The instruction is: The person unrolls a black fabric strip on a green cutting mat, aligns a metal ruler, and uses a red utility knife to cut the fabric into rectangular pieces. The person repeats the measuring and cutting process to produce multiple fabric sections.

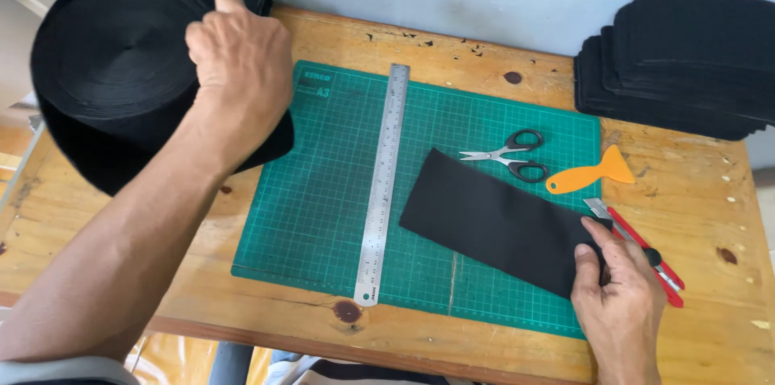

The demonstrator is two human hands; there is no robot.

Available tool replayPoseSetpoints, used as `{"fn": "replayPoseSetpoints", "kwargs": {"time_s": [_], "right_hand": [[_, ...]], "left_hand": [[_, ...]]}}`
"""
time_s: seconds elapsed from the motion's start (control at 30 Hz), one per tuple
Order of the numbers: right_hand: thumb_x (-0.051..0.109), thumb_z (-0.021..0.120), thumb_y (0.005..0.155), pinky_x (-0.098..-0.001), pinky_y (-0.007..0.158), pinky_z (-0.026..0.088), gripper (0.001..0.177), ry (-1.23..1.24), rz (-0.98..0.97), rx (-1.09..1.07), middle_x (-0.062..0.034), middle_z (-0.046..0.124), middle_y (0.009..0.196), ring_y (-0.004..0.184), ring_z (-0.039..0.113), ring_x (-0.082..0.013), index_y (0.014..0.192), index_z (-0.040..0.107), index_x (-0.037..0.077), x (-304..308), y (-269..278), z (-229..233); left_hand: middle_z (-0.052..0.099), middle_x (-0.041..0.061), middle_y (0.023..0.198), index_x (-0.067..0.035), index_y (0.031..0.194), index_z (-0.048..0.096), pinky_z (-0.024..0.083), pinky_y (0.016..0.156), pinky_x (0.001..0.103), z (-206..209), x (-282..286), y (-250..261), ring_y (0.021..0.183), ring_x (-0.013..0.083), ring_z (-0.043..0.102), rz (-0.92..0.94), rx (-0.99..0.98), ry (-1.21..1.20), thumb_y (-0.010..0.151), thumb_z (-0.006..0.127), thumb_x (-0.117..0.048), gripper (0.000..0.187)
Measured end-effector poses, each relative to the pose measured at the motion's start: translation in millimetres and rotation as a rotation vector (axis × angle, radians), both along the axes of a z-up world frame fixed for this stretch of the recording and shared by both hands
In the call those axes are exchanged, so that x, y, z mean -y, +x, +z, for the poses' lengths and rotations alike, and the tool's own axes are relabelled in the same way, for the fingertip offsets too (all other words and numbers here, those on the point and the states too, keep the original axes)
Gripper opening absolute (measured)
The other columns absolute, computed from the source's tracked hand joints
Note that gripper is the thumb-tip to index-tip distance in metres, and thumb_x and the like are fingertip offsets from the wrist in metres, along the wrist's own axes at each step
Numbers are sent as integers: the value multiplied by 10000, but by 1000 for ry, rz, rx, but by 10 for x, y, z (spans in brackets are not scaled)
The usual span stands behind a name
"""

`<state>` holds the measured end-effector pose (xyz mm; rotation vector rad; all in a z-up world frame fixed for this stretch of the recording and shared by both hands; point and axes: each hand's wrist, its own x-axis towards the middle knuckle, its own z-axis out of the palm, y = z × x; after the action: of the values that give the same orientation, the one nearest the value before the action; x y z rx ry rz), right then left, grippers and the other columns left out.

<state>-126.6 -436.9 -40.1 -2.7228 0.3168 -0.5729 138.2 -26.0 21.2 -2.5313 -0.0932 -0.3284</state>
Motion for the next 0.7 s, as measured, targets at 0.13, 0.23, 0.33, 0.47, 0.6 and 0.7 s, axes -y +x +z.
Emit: {"fn": "replayPoseSetpoints", "kwargs": {"time_s": [0.13,0.23,0.33,0.47,0.6,0.7], "right_hand": [[137,699,1009,-341,682,473,337,103,-28,14,-28,553,806,602,468,-170,1338,771,122,-62,-15,102],[176,724,1021,-297,575,379,308,194,-1,54,6,305,556,493,298,-130,1310,750,75,-130,-9,179],[184,641,1025,-258,497,265,296,513,-75,-19,43,248,515,503,225,-68,1284,718,64,-302,-4,358],[215,611,1033,-304,471,557,309,662,-196,-155,-44,441,527,430,341,-109,1299,757,155,-345,7,506],[134,648,964,-338,460,522,399,780,-170,-238,-96,524,600,517,484,-122,1355,725,132,-353,3,433],[59,661,928,-435,490,635,485,934,-228,-216,-107,466,969,672,549,-137,1409,649,117,-455,-15,388]], "left_hand": [[537,75,1110,-215,1008,825,419,723,388,-22,-87,337,909,273,525,127,-53,45,899,651,-308,225],[480,57,1183,-233,1089,786,313,815,402,44,5,273,1014,258,396,37,210,133,874,603,-172,288],[526,136,1050,-87,914,715,347,786,414,151,89,59,956,305,440,-342,452,103,891,630,-77,88],[605,104,999,-85,1089,667,505,775,390,37,403,-357,932,262,545,-486,176,-136,1044,672,-279,200],[564,49,581,-59,807,572,447,439,394,-20,647,-709,485,232,527,-567,-402,-1068,1116,572,-271,375],[653,34,730,-105,752,555,455,644,397,85,710,-802,681,213,587,-392,-636,-1303,1092,488,-403,457]]}}
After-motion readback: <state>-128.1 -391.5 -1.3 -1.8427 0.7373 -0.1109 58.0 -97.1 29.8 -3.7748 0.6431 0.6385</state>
